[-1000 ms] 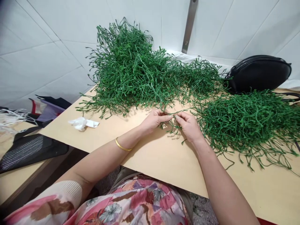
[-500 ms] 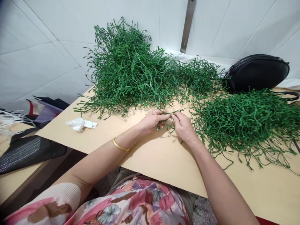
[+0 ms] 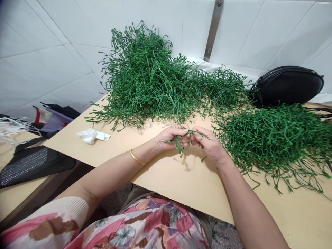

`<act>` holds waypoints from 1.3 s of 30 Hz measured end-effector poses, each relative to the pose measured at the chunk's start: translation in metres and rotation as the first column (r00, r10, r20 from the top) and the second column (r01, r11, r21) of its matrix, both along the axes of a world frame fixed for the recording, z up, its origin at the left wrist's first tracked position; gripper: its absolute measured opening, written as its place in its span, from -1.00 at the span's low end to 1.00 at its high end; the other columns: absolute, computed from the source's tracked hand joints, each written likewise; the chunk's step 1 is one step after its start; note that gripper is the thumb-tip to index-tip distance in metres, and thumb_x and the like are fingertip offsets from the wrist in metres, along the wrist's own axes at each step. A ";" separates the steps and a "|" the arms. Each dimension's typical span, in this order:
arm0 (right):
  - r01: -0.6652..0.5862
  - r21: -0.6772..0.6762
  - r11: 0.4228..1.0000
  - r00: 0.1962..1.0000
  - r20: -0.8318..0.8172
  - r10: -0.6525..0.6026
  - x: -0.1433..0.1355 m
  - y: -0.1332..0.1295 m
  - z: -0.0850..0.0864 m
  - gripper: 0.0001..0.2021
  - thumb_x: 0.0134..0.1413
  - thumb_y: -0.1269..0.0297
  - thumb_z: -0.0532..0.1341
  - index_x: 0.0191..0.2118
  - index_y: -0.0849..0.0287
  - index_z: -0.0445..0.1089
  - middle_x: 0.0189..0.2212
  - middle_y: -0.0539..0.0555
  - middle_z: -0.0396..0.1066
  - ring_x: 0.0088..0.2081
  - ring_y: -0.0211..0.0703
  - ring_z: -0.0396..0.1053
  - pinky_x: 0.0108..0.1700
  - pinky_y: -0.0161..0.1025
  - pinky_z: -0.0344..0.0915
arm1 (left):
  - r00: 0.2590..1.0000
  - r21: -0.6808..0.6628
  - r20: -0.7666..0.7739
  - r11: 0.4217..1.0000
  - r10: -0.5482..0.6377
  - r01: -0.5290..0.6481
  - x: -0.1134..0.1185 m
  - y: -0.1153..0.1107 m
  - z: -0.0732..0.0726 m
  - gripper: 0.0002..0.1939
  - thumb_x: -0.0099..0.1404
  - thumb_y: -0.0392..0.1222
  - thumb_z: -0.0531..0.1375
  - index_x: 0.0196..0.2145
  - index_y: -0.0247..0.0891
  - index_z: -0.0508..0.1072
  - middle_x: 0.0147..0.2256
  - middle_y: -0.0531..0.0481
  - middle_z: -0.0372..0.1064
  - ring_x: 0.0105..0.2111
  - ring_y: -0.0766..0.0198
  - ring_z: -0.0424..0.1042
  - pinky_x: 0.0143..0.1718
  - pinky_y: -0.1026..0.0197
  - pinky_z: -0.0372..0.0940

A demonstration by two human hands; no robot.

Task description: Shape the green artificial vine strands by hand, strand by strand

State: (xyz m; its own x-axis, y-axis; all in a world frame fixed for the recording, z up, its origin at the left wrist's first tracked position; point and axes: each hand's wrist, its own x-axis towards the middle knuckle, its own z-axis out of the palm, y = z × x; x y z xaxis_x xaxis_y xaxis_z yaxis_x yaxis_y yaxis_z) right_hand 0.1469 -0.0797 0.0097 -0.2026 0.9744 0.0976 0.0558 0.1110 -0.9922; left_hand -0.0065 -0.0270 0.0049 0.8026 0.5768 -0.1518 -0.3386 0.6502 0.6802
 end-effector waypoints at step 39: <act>0.216 -0.400 0.891 0.850 -0.372 -0.373 -0.004 0.012 -0.009 -0.79 -0.32 0.32 0.31 -0.51 0.20 0.26 -0.56 -0.07 0.36 -0.72 -0.54 -0.10 -0.65 -0.40 -0.03 | 0.899 0.387 -0.223 0.881 0.377 -0.273 0.015 0.002 -0.011 -0.87 0.01 -0.25 0.27 -0.52 -0.36 0.40 -0.55 0.02 0.36 -0.56 0.44 0.30 -0.48 0.35 0.18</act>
State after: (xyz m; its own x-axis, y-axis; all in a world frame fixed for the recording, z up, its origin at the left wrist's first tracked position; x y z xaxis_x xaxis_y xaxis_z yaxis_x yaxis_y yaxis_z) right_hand 0.1426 -0.0676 0.0011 0.0851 0.9689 -0.2322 -0.4056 -0.1791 -0.8963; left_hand 0.0081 -0.0247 -0.0060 0.5119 0.8541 -0.0918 -0.2495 0.2501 0.9355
